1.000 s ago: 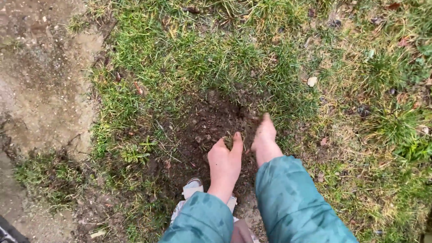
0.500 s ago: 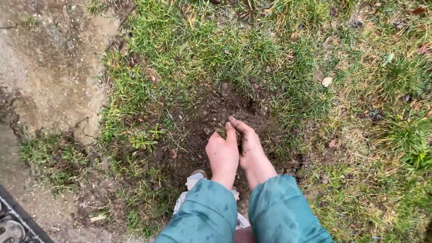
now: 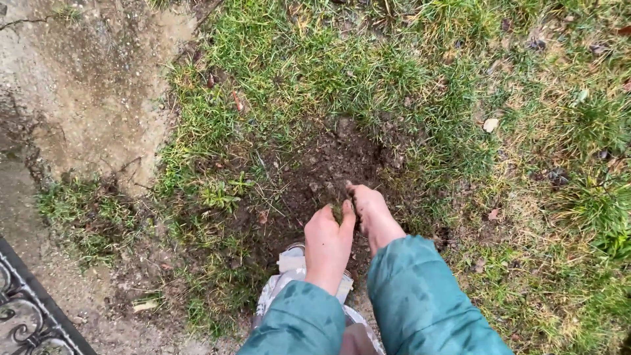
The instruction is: Pulling weeds and grass from a patch of soil by hand in a garden.
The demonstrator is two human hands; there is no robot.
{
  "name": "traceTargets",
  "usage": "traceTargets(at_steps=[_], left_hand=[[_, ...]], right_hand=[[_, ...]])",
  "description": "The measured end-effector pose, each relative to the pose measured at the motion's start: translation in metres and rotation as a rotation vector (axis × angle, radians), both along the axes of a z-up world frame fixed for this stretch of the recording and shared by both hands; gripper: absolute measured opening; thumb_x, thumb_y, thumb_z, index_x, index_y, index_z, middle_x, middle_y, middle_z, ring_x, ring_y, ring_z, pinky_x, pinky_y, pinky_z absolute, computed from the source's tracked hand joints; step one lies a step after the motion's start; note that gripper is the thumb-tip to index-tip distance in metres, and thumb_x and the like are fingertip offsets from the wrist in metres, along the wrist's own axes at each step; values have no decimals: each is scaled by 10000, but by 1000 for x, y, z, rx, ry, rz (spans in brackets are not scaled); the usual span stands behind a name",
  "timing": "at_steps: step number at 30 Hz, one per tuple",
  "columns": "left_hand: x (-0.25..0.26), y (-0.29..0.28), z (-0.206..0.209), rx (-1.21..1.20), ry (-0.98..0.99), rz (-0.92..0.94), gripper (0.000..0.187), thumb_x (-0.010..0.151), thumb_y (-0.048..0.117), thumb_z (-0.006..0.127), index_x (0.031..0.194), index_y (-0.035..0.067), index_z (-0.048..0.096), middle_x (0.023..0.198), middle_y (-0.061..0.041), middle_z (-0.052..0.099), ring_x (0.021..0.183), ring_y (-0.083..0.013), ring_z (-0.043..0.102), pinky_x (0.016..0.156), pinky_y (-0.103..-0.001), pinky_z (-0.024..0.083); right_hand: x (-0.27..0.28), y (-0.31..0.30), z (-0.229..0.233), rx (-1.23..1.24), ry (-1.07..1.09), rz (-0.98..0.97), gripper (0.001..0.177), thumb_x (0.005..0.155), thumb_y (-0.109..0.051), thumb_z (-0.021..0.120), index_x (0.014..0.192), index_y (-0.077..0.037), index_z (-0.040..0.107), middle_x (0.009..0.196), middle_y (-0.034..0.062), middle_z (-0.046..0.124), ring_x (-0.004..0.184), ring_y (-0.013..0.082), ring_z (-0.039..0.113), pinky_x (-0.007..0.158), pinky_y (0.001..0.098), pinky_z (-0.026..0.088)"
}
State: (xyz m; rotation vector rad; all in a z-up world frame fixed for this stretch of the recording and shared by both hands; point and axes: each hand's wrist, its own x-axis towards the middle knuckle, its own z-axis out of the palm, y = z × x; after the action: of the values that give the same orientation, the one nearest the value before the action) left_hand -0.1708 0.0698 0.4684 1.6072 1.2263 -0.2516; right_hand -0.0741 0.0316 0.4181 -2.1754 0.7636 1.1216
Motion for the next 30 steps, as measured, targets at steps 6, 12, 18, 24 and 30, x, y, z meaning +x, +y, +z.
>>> traceTargets(at_steps=[6, 12, 18, 24, 30], left_hand=[[-28, 3, 9, 91, -135, -127, 544, 1021, 414, 537, 1122, -92, 710, 1028, -287, 716, 1023, -443, 707, 782, -482, 607], [-38, 30, 27, 221, -138, 151, 390, 995, 357, 607, 829, 50, 779, 710, -130, 740, 729, -298, 740, 700, -383, 610], [-90, 88, 5, 632, 64, 366, 314, 1008, 260, 678, 785, 47, 732, 678, -172, 711, 709, -365, 724, 697, -463, 557], [-136, 107, -78, 595, 426, 152, 820, 955, 419, 683, 1458, -129, 339, 1323, -353, 489, 1090, -502, 664, 830, -611, 605], [-99, 69, -104, 608, 415, -147, 630, 940, 328, 647, 1392, -74, 471, 1244, -273, 606, 1092, -425, 695, 812, -521, 611]], right_hand=[[-3, 5, 10, -207, -257, 258, 687, 893, -636, 626, 1095, 8, 754, 1159, 256, 731, 1228, 369, 648, 1030, 487, 528], [-1, 4, 1, -200, -365, 159, 637, 937, -581, 605, 1082, 22, 750, 1151, 258, 734, 1231, 366, 644, 1064, 479, 508], [-15, -11, -28, -55, -212, 335, 935, 714, -759, 780, 1361, -116, 575, 1261, 197, 695, 1268, 346, 617, 1075, 485, 506], [-57, 3, -28, 274, -56, 410, 1150, 676, -521, 905, 1593, -125, 335, 1507, 211, 521, 1417, 370, 484, 1179, 505, 426], [-58, -57, -89, 110, 7, 423, 1027, 803, -697, 748, 1537, -52, 432, 1504, 250, 499, 1406, 376, 499, 1177, 488, 421]])
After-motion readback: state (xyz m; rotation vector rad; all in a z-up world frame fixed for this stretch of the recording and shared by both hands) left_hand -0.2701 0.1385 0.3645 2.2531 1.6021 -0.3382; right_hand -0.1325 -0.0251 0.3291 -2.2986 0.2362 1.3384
